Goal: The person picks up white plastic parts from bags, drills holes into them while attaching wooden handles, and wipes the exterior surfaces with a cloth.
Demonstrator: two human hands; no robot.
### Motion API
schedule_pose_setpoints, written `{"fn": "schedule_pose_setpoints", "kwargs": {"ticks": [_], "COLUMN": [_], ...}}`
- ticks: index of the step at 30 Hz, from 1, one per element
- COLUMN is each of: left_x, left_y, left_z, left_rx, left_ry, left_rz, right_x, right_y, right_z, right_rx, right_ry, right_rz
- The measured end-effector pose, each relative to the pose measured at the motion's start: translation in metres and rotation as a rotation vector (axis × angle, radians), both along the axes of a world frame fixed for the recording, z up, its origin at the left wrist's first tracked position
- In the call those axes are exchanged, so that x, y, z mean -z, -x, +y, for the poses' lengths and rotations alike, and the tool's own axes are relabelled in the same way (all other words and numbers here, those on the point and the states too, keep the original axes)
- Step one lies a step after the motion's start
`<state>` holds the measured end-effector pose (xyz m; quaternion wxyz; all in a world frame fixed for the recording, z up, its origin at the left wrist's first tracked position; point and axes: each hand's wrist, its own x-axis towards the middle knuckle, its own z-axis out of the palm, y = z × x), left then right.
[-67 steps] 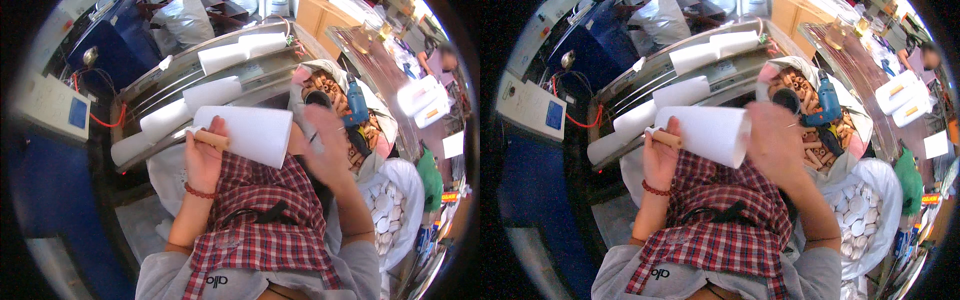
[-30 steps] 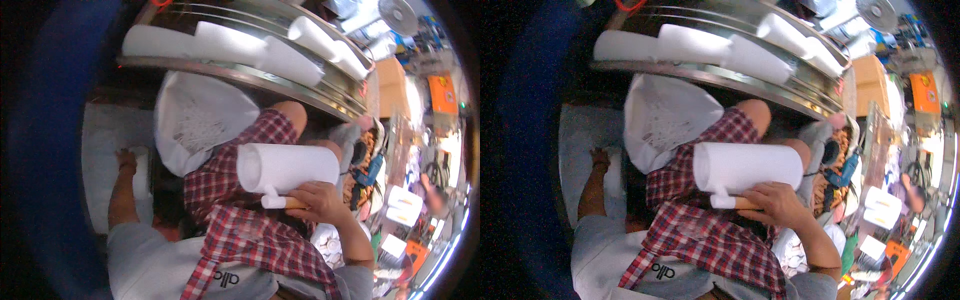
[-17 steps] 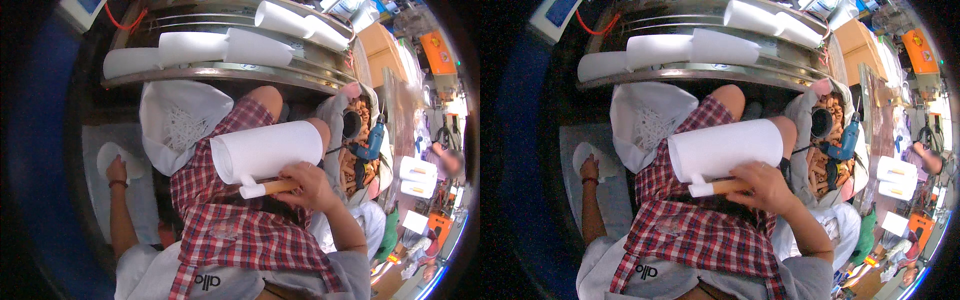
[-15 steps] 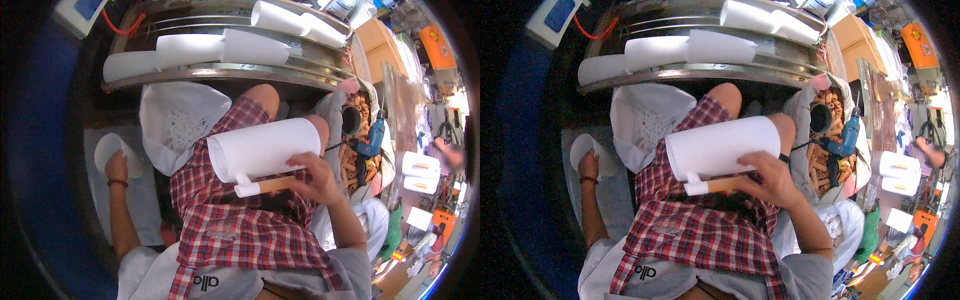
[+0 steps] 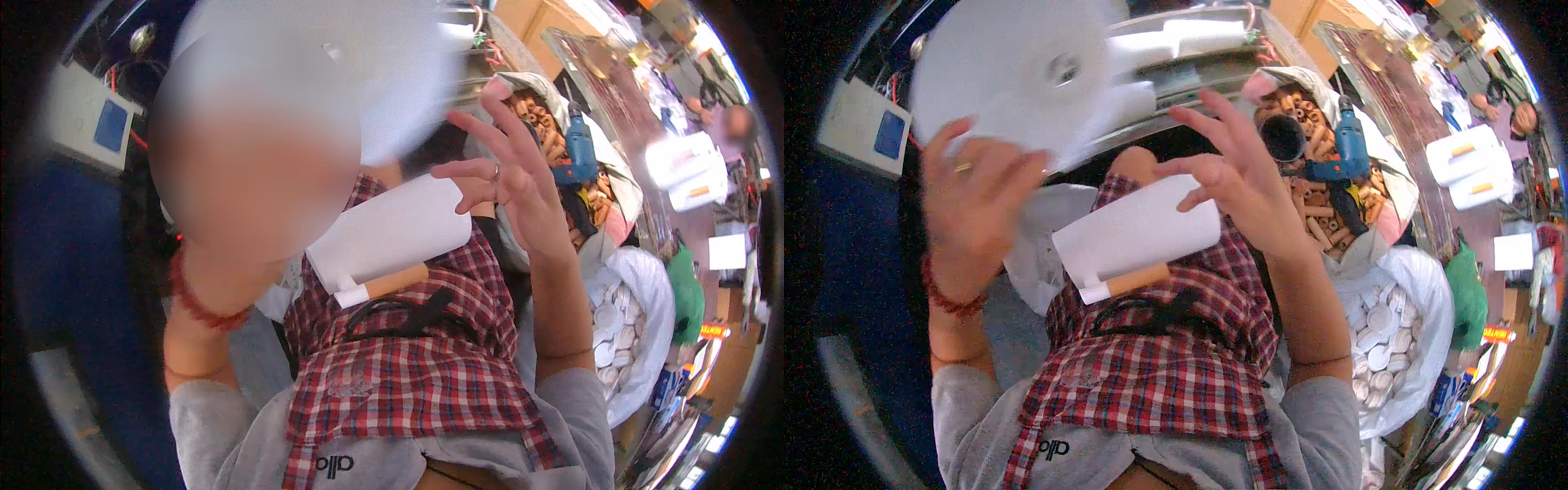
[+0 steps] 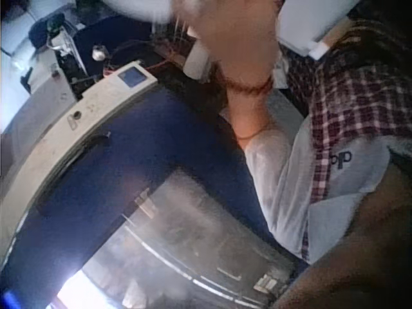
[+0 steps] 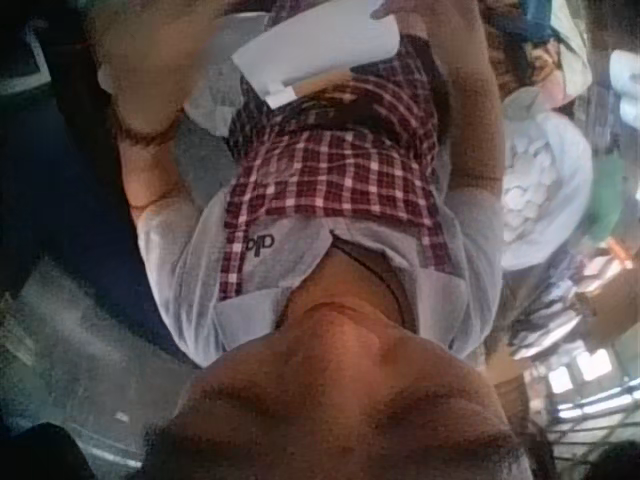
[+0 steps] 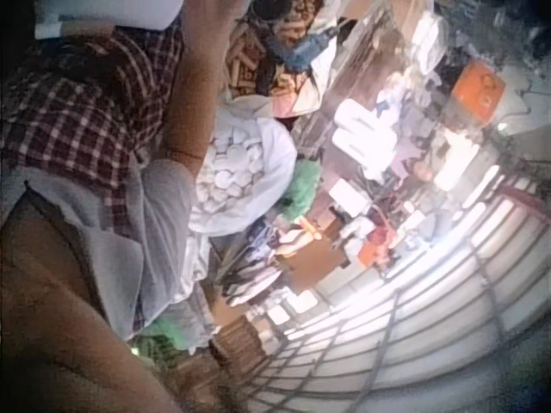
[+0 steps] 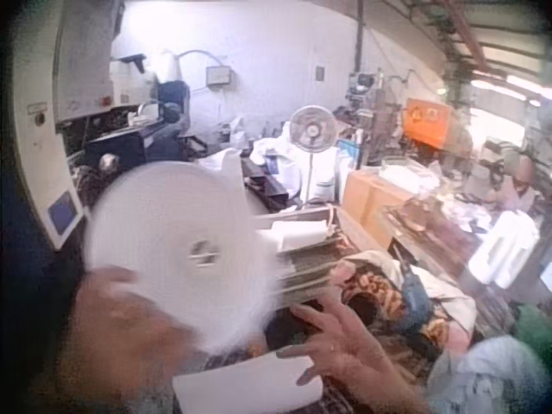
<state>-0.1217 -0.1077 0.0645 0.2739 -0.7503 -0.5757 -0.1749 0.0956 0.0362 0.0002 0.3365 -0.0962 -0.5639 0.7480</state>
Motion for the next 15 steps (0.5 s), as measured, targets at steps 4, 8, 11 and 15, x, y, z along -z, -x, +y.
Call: {"fn": "schedule_pose_setpoints", "kwargs": {"ticks": [4,8,11,15], "left_x": [0.007,0.033,0.04,0.007], "left_y": [-0.059,-0.107,-0.145,-0.165], "left_z": [0.051,0.077,0.077,0.051], "left_rx": [0.443,0.694,0.835,1.079], "left_ry": [0.005,0.221,0.201,0.177], "left_rz": [0.111,0.247,0.335,0.197], "right_x": [0.002,0.014,0.062,0.04], "right_y": [-0.044,-0.072,-0.087,-0.152], "right_z": [-0.009,-0.039,-0.046,-0.076], "right_rx": [0.159,0.51,0.701,0.902], "right_ry": [0.176,0.196,0.524,0.624], "right_rz": [-0.043,-0.264,0.018,0.172]}}
